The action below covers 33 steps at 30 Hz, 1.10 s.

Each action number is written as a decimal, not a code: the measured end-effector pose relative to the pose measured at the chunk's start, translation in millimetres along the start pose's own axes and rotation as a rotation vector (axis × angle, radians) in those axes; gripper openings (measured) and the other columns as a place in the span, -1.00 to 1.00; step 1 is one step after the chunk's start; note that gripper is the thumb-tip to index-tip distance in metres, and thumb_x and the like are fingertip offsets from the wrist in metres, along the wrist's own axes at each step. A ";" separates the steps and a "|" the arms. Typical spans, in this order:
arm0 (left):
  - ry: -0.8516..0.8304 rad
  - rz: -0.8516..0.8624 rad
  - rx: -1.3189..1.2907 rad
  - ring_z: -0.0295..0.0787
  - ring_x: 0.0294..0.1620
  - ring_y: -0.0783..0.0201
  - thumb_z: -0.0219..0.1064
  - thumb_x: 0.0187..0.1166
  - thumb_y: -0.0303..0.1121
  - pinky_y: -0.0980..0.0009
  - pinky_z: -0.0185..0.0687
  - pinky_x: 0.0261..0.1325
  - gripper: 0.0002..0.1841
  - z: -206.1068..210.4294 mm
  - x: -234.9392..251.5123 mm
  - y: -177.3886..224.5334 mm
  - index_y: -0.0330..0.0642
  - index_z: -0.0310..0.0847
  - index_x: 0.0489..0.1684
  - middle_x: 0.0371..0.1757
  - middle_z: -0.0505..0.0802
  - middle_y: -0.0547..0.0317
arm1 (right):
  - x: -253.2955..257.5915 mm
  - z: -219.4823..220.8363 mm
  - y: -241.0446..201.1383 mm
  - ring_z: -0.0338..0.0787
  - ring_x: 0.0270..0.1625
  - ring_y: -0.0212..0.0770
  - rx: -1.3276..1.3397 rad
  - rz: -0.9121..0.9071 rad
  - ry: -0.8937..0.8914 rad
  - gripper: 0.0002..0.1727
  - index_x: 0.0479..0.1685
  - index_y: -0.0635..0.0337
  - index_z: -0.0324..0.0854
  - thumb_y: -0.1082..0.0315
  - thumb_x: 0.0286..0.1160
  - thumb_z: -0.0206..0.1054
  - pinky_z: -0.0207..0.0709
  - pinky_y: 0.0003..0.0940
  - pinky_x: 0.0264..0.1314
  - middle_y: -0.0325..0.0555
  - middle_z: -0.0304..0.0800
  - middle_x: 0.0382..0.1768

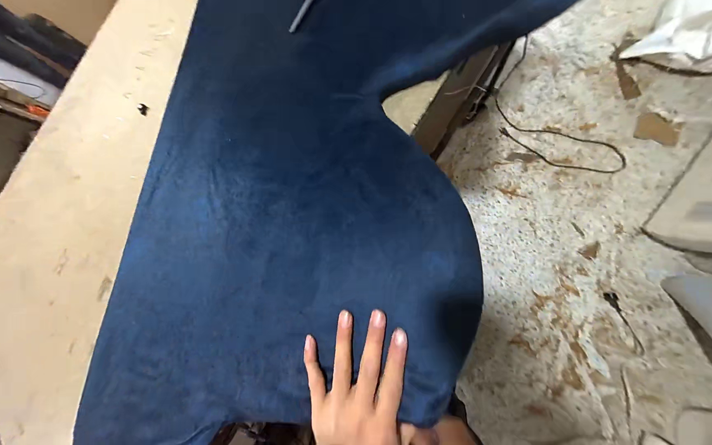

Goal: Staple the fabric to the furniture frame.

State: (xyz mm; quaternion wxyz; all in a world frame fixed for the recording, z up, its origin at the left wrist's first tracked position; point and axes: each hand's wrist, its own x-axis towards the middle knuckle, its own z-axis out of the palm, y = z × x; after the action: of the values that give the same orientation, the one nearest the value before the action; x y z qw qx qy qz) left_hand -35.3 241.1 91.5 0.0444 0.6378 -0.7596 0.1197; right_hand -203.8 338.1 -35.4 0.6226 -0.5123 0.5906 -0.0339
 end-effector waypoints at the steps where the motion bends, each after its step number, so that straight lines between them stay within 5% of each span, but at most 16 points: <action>1: -0.002 -0.003 -0.028 0.25 0.79 -0.28 0.08 0.52 0.24 -0.59 -0.01 0.59 -0.27 0.6 3.1 4.7 0.11 0.49 0.67 0.68 0.59 0.10 | 6.5 -21.1 -24.7 0.92 -0.07 -0.13 0.386 -0.007 0.018 -0.67 0.03 0.30 0.74 0.21 0.72 0.19 0.83 -0.09 0.04 -0.06 0.92 -0.15; 2: -0.034 0.000 -0.076 0.17 0.82 -0.28 0.17 0.47 0.17 -0.61 -0.08 0.63 -0.28 1.5 3.0 7.5 0.19 0.44 0.70 0.73 0.53 0.14 | 8.4 -41.5 -49.6 0.90 0.04 -0.07 0.784 -0.038 0.022 -0.63 0.09 0.34 0.68 0.23 0.77 0.07 0.81 -0.02 0.14 0.00 0.89 -0.04; 4: -0.118 0.096 -0.187 0.02 0.87 -0.27 0.16 0.56 0.13 -0.63 -0.18 0.67 -0.33 -3.6 -1.5 6.3 0.32 0.33 0.76 0.81 0.41 0.18 | 5.8 -62.9 -84.8 0.82 0.20 0.01 1.263 -0.204 0.006 -0.51 0.23 0.29 0.65 0.01 0.77 0.17 0.72 0.10 0.27 0.09 0.82 0.12; 7: -0.280 0.268 -0.498 0.01 0.91 0.02 -0.20 0.70 0.36 -0.36 -0.25 0.86 -0.33 -31.5 -12.1 -14.2 0.39 0.51 0.64 0.81 0.41 0.35 | 2.3 -72.6 -108.1 0.80 0.19 -0.03 1.314 -0.364 0.028 -0.53 0.34 0.35 0.57 0.14 0.70 0.31 0.71 -0.02 0.31 0.13 0.77 0.13; 9: -0.309 0.290 -0.749 0.45 0.71 0.14 -0.28 0.74 0.32 -0.11 0.21 0.80 -0.27 -47.9 -5.2 -45.7 0.13 0.74 0.38 0.56 0.72 0.26 | 0.7 -73.7 -111.9 0.81 0.14 0.02 1.323 -0.333 0.074 -0.56 0.27 0.40 0.57 0.22 0.62 0.42 0.72 0.02 0.28 0.18 0.77 0.09; 11: -0.231 0.206 -0.761 0.67 0.53 0.09 -0.30 0.83 0.16 -0.03 0.60 0.59 -0.33 -46.2 24.9 -87.4 0.02 0.72 0.35 0.41 0.82 0.14 | -3.7 -68.5 -117.2 0.85 0.05 0.07 1.438 -0.237 0.113 -0.61 0.16 0.41 0.60 0.27 0.56 0.47 0.79 0.09 0.18 0.22 0.78 0.01; 12: -0.220 0.155 -0.659 0.57 0.62 0.09 -0.28 0.85 0.11 -0.04 0.52 0.65 -0.37 -36.8 46.7 -107.7 0.03 0.65 0.46 0.52 0.73 0.14 | -4.5 -65.2 -119.1 0.84 0.09 0.09 1.523 -0.204 0.102 -0.63 0.16 0.42 0.60 0.30 0.57 0.45 0.77 0.12 0.22 0.24 0.77 0.04; 14: -0.283 0.075 -0.445 0.10 0.87 0.02 -0.22 0.80 0.14 -0.15 0.05 0.85 -0.32 -8.0 94.7 -135.1 -0.06 0.33 0.76 0.83 0.34 0.06 | -3.6 -59.7 -122.0 0.81 0.16 0.06 1.616 -0.150 0.106 -0.67 0.15 0.40 0.63 0.32 0.58 0.44 0.72 0.05 0.32 0.23 0.76 0.09; 17: -0.299 0.121 -0.296 -0.32 0.97 0.03 -0.27 0.79 0.17 -0.27 -0.40 0.88 -0.22 24.3 149.1 -135.5 -0.10 -0.08 0.93 0.95 -0.02 0.06 | -4.2 -53.3 -125.6 0.81 0.13 0.02 1.631 -0.149 0.153 -0.68 0.12 0.37 0.64 0.29 0.58 0.45 0.72 -0.01 0.32 0.20 0.77 0.04; 21: -0.269 0.283 -0.235 -0.35 0.97 0.04 -0.39 0.81 0.09 -0.27 -0.42 0.91 -0.24 21.7 149.0 -81.3 -0.20 -0.17 0.93 0.96 -0.07 0.04 | -18.5 -29.3 -125.9 0.87 0.05 0.04 1.460 -0.262 0.157 -0.50 0.23 0.35 0.64 0.14 0.50 0.54 0.85 -0.01 0.12 0.13 0.82 0.03; 23: -0.280 0.345 -0.233 -0.35 0.97 0.01 -0.39 0.79 0.07 -0.33 -0.39 0.90 -0.24 8.8 117.0 -49.0 -0.20 -0.17 0.93 0.96 -0.07 0.02 | -23.6 -4.7 -130.8 0.92 0.03 0.02 1.315 -0.305 0.192 -0.54 0.13 0.29 0.71 0.19 0.36 0.65 0.89 -0.05 0.14 0.03 0.91 -0.01; 27: -0.399 0.382 -0.606 -0.19 0.95 0.11 -0.22 0.86 -0.08 -0.31 -0.43 0.92 -0.41 -17.2 47.9 -35.9 -0.04 0.25 0.83 0.90 0.22 0.22 | -29.2 41.7 -140.8 0.94 -0.14 -0.21 1.051 -0.314 0.235 -0.65 -0.13 0.12 0.81 0.21 0.15 0.75 0.91 -0.21 0.03 -0.22 0.94 -0.23; 28: -0.429 0.296 -0.852 0.04 0.90 0.14 -0.15 0.86 -0.19 -0.26 -0.36 0.93 -0.49 -23.6 34.1 -45.1 -0.06 0.51 0.65 0.78 0.45 0.25 | -31.7 47.0 -138.9 0.94 -0.17 -0.24 1.013 -0.333 0.215 -0.72 -0.16 0.12 0.83 0.26 0.21 0.72 0.91 -0.23 -0.01 -0.22 0.94 -0.24; 30: -0.361 -0.034 -1.220 0.59 0.60 -0.04 -0.04 0.88 -0.27 -0.22 0.21 0.81 -0.58 -42.4 0.0 -69.1 -0.27 0.76 0.26 0.40 0.82 -0.02 | -37.2 54.7 -128.5 0.89 -0.26 -0.27 0.946 -0.341 0.193 -0.90 -0.30 0.10 0.77 0.35 0.36 0.59 0.86 -0.28 -0.18 -0.21 0.90 -0.26; 31: -0.259 -0.182 -1.216 0.74 0.42 -0.13 0.03 0.86 -0.32 -0.19 0.55 0.60 -0.63 -52.0 -18.9 -85.7 -0.30 0.75 0.21 0.27 0.86 -0.11 | -38.0 56.1 -118.2 0.89 -0.22 -0.24 0.930 -0.347 0.165 -0.92 -0.34 0.10 0.72 0.39 0.43 0.52 0.85 -0.27 -0.18 -0.18 0.90 -0.19; 33: -0.106 -0.393 -0.878 0.79 0.36 -0.01 0.19 0.77 -0.33 -0.02 0.75 0.44 -0.70 -68.1 -56.9 -139.1 -0.17 0.74 0.30 0.30 0.86 0.02 | -37.9 54.6 -96.4 0.89 -0.15 -0.07 0.977 -0.306 0.120 -0.93 -0.27 0.19 0.67 0.43 0.55 0.42 0.85 -0.11 -0.09 -0.03 0.88 -0.12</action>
State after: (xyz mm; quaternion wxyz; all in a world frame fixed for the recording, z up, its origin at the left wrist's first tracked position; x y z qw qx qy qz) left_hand 105.6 290.0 162.3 0.2924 0.6953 -0.6047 -0.2558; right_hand -118.9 349.6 44.4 0.7422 -0.2393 0.4587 -0.4260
